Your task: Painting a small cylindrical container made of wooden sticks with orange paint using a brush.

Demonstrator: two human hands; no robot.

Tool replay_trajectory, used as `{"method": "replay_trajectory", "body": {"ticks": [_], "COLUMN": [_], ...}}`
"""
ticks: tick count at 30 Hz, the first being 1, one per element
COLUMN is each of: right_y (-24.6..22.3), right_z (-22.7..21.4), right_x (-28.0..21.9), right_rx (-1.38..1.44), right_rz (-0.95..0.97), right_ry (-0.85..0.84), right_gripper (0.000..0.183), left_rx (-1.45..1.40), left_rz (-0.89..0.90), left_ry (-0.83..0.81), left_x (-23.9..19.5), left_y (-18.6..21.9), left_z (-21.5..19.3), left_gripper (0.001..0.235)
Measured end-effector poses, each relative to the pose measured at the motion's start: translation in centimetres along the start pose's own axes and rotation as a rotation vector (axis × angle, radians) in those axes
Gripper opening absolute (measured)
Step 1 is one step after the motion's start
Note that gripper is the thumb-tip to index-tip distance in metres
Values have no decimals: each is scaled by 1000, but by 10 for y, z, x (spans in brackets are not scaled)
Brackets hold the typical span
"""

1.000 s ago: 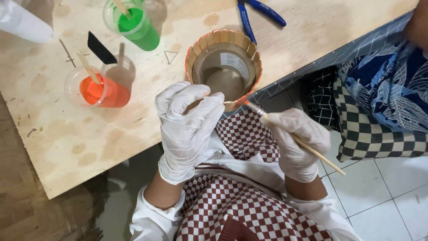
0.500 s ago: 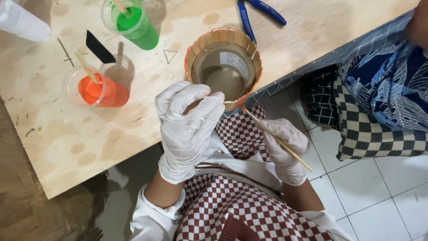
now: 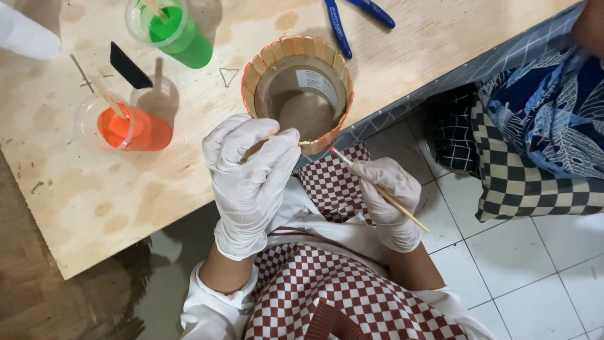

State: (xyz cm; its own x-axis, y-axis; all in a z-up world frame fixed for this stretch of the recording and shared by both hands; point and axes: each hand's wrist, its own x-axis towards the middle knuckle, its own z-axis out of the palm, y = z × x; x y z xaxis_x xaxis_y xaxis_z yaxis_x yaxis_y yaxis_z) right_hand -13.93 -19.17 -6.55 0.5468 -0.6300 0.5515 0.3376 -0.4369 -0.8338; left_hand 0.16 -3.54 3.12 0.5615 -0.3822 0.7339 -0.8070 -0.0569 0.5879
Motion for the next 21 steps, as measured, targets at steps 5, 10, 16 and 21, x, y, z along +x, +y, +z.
{"method": "replay_trajectory", "body": {"ticks": [5, 10, 16, 21], "right_y": [20, 20, 15, 25], "right_z": [-29, -10, -6, -14], "right_x": [0, 8, 6, -3], "right_rx": [25, 106, 139, 169], "right_rz": [63, -117, -102, -157], "right_ry": [-188, 94, -45, -153], "right_gripper": [12, 11, 13, 21], "left_rx": [58, 49, 137, 234], "left_rz": [43, 13, -34, -30], "left_ry": [13, 18, -79, -180], "left_x": [-3, 1, 1, 1], "left_y": [-8, -1, 5, 2], "left_z": [0, 1, -4, -4], "left_gripper": [20, 21, 19, 19]}}
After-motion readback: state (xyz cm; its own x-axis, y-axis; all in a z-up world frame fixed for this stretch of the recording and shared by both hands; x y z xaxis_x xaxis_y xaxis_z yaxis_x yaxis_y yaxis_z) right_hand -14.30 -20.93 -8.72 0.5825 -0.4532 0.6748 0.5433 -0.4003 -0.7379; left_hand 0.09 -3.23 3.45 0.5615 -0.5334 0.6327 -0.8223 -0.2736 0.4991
